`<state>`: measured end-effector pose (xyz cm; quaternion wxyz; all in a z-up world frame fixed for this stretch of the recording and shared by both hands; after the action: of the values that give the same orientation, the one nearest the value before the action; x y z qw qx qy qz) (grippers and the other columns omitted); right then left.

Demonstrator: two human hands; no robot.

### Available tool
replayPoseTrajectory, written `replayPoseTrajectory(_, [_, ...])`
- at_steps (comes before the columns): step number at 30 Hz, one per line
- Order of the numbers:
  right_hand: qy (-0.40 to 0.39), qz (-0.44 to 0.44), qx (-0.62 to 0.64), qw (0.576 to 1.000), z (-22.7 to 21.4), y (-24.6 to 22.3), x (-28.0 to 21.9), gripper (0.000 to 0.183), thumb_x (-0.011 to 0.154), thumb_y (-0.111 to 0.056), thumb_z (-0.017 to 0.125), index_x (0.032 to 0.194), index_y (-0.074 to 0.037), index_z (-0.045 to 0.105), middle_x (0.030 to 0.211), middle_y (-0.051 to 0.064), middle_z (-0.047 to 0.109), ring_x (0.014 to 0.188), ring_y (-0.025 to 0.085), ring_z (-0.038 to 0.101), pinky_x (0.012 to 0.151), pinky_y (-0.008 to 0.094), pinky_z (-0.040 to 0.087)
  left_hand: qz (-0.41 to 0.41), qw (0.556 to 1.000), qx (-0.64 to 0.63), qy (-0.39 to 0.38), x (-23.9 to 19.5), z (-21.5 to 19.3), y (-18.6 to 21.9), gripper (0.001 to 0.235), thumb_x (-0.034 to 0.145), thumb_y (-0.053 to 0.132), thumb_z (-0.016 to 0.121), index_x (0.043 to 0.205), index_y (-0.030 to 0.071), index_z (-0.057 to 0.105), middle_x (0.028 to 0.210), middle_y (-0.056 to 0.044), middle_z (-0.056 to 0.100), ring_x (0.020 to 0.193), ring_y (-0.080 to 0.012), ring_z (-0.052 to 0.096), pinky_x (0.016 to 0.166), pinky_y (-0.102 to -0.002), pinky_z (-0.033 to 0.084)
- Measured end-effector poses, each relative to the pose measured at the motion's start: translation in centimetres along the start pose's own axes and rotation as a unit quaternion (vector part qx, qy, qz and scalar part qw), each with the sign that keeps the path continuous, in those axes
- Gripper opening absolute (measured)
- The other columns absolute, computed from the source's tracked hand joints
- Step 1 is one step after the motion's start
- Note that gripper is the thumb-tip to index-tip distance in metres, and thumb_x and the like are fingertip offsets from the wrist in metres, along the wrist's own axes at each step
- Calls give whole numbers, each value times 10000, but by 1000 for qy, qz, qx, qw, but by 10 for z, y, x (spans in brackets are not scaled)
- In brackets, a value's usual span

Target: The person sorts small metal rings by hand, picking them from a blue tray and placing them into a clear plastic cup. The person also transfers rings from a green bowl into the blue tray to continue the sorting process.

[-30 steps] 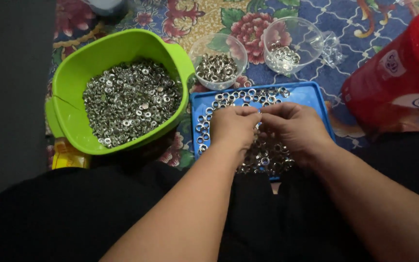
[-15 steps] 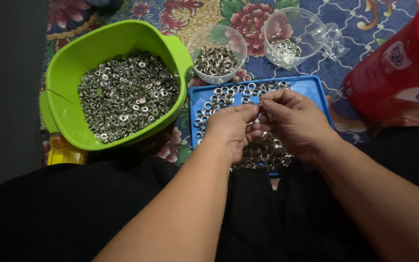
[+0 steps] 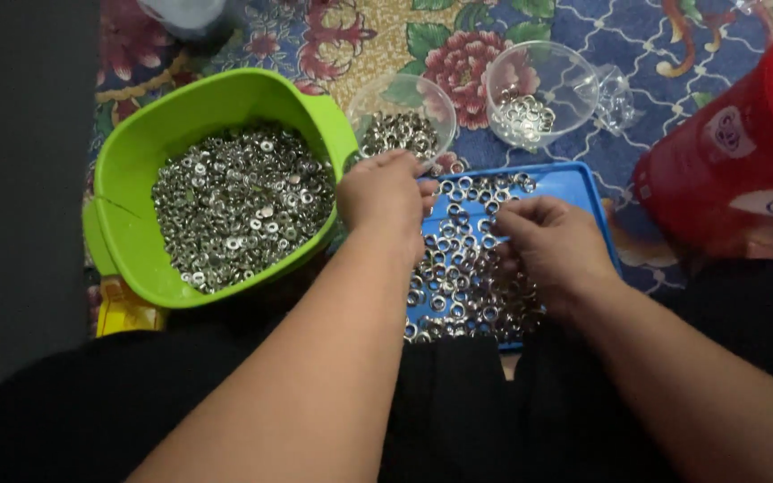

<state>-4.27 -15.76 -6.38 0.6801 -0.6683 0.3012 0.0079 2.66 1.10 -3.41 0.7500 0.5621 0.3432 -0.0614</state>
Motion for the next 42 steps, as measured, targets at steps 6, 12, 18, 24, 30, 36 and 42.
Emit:
replayPoseTrajectory(6, [10,-51,-262,964,-4,6,13,276,760,-231,859,1008,-123,806,890,93,772,900,247,746,752,424,561,8,999,30,13,17,12,15,489,914,99,626,1397,70,561,1189,-157,689,677,-194,739,574,-265,655])
replayPoseTrajectory(12, [74,-62,-504,858,-26,-3,60,231,920,-377,685,1128,-430,770,919,-75,775,1015,224,729,878,425,583,169,916,359,-63,11,22,-4,234,900,297,599,978,263,818,983,21,798,965,-276,773,818,-429,641])
replayPoseTrajectory(18, [51,-338,-608,717,-21,23,81,374,858,-148,651,1189,-259,784,1011,38,721,908,310,737,805,397,614,345,684,606,-214,10,36,-45,283,911,208,584,1116,89,737,1312,-120,660,1142,-373,687,939,-568,571])
replayPoseTrajectory(24, [-9,-272,-662,699,-27,4,75,410,874,-128,530,1197,-260,745,1091,24,718,1024,312,721,859,412,608,180,669,661,-290,-1,60,-21,754,984,335,608,1558,-39,293,1707,-213,141,1595,-366,97,1267,-578,123])
replayPoseTrajectory(30, [25,-162,-643,748,-22,-4,74,254,973,-255,528,1020,-323,769,968,-24,704,958,295,741,837,458,629,143,621,722,-269,15,64,-23,848,994,527,528,1605,10,247,1725,-160,136,1608,-320,57,1290,-540,65])
replayPoseTrajectory(36, [29,-208,-634,745,-19,6,86,169,921,-395,642,983,-284,754,939,8,680,956,286,721,808,457,625,165,566,765,-258,17,62,-25,889,949,558,542,1612,63,219,1730,-107,144,1591,-311,105,1232,-549,156])
replayPoseTrajectory(42, [9,-203,-589,782,-13,5,78,196,917,-341,631,967,-223,780,971,117,693,969,416,700,821,550,601,193,555,770,-249,19,64,-27,880,934,574,587,1571,24,329,1690,-137,263,1533,-323,253,1170,-499,271])
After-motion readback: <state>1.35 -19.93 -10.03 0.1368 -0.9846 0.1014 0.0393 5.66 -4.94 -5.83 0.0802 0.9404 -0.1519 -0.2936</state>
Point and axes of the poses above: each hand's wrist, its own x-axis towards the middle knuckle, its own z-axis out of the palm, y = z × x, the point moved 2 cm from there along x, towards the middle knuckle
